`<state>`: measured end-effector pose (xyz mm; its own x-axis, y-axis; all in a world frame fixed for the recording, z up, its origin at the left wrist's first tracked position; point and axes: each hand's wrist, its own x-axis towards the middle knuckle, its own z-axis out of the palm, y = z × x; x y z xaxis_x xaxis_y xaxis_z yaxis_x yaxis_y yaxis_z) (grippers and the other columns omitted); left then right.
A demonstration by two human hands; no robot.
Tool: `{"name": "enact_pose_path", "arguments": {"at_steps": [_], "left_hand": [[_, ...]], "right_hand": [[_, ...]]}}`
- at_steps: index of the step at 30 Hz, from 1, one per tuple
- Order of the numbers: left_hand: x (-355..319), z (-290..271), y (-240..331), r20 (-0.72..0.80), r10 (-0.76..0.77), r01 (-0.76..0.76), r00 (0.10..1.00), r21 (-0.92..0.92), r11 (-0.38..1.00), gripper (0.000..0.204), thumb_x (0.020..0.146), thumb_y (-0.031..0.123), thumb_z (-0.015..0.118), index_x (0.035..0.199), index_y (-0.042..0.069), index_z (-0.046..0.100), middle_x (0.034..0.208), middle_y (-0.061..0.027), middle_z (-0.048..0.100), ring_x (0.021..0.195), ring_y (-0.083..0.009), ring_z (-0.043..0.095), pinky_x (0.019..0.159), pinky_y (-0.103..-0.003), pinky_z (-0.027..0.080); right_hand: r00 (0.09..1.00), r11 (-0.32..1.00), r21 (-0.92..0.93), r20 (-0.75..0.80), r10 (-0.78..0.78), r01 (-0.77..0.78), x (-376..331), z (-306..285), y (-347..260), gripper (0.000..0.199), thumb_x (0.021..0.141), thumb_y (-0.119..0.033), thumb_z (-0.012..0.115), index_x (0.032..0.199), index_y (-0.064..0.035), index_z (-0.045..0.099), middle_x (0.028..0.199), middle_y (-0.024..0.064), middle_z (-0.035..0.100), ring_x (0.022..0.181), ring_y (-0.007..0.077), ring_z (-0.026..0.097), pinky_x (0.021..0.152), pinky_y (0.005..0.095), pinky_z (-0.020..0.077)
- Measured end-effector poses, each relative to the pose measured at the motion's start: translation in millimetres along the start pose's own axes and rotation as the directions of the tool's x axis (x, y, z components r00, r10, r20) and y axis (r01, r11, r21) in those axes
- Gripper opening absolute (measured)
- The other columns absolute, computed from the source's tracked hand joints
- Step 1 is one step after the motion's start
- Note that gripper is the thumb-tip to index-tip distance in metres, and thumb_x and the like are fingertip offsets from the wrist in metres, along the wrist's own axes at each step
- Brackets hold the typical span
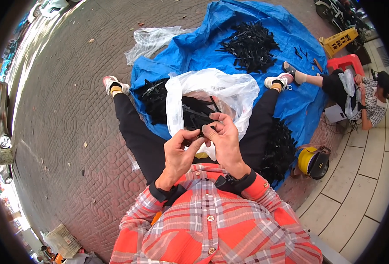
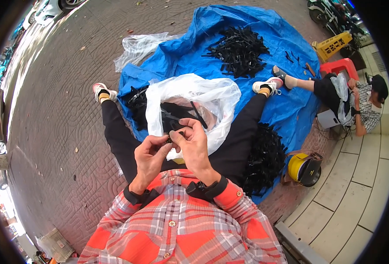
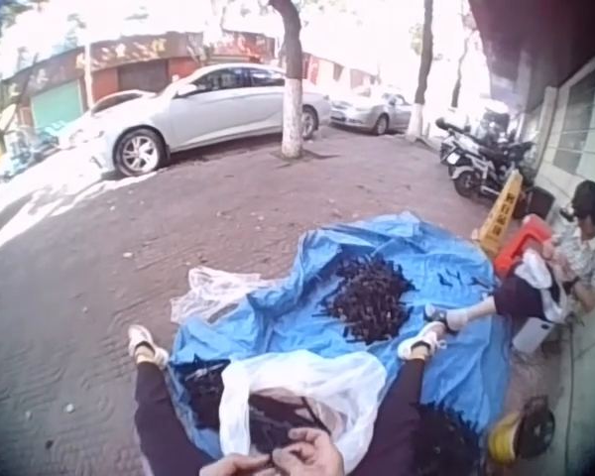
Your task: Assemble small black plastic shoe components by linking them together while sitting on the sidewalk.
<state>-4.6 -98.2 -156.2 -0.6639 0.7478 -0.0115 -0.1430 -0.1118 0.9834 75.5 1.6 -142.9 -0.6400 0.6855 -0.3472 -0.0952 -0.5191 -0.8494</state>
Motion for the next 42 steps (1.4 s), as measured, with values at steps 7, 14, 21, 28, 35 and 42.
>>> {"name": "enact_pose_path", "arguments": {"at_steps": [7,14,21,28,35,42], "left_hand": [[-2.2,0.5,9.2,0.005,-0.171,0.170,0.985,-0.161,0.972,0.016,0.083,0.006,0.060,0.098,-0.001,0.058,0.076,-0.0013,0.058,0.062,-0.0046,0.052,0.054,-0.017,0.042],[1.6,6.3,13.9,-0.008,-0.263,0.259,0.965,-0.128,0.957,0.015,0.085,0.005,0.056,0.098,0.000,0.062,0.068,0.0003,0.057,0.059,-0.0028,0.049,0.049,-0.016,0.038],[3.3,1.6,15.3,0.016,-0.301,0.301,0.954,-0.062,0.951,0.013,0.081,0.001,0.057,0.093,-0.001,0.063,0.066,0.0015,0.056,0.058,-0.0022,0.048,0.050,-0.016,0.037],[4.5,-4.7,13.3,0.061,-0.293,0.297,0.954,-0.072,0.952,0.011,0.080,-0.001,0.059,0.090,-0.003,0.063,0.065,0.0023,0.056,0.058,-0.0010,0.046,0.051,-0.016,0.036],[6.3,-6.6,5.8,0.061,-0.322,0.320,0.945,0.032,0.947,0.010,0.079,0.000,0.059,0.088,-0.002,0.063,0.063,0.0031,0.056,0.056,-0.0003,0.044,0.048,-0.017,0.033],[12.7,-3.0,3.5,-0.035,-0.255,0.255,0.966,-0.011,0.967,0.016,0.080,0.000,0.057,0.095,-0.002,0.063,0.067,0.0019,0.057,0.056,-0.0015,0.045,0.048,-0.017,0.034]], "right_hand": [[0.991,0.986,-0.106,-0.026,-0.134,0.130,-7.3,9.8,-13.1,0.041,0.079,0.001,0.061,0.110,0.0019,0.034,0.071,0.0045,0.057,0.055,0.0078,0.050,0.051,0.0189,0.0401],[0.998,0.997,0.062,-0.006,-0.056,0.056,-3.0,-4.4,-10.1,0.044,0.078,0.001,0.063,0.110,0.0022,0.033,0.072,0.0064,0.057,0.056,0.0097,0.052,0.050,0.0201,0.0407],[0.994,0.978,0.182,-0.007,0.108,-0.105,-2.7,-7.4,-7.8,0.045,0.078,0.000,0.064,0.111,0.0018,0.032,0.071,0.0086,0.058,0.054,0.0144,0.056,0.048,0.0227,0.0427],[0.996,0.994,0.063,-0.022,0.086,-0.085,-3.8,-5.9,-8.0,0.047,0.076,0.001,0.066,0.108,0.0025,0.032,0.067,0.0098,0.058,0.051,0.0131,0.054,0.047,0.0222,0.0430],[0.999,0.986,-0.166,-0.049,-0.022,0.013,-6.6,-0.9,-5.4,0.045,0.075,0.000,0.067,0.106,0.0029,0.034,0.064,0.0077,0.058,0.050,0.0119,0.053,0.047,0.0227,0.0429],[0.581,0.152,-0.662,0.496,-0.645,0.734,-19.6,9.5,3.8,0.031,0.075,0.008,0.055,0.103,0.0081,0.042,0.091,0.0176,0.054,0.080,0.0304,0.056,0.062,0.0350,0.0481]]}}
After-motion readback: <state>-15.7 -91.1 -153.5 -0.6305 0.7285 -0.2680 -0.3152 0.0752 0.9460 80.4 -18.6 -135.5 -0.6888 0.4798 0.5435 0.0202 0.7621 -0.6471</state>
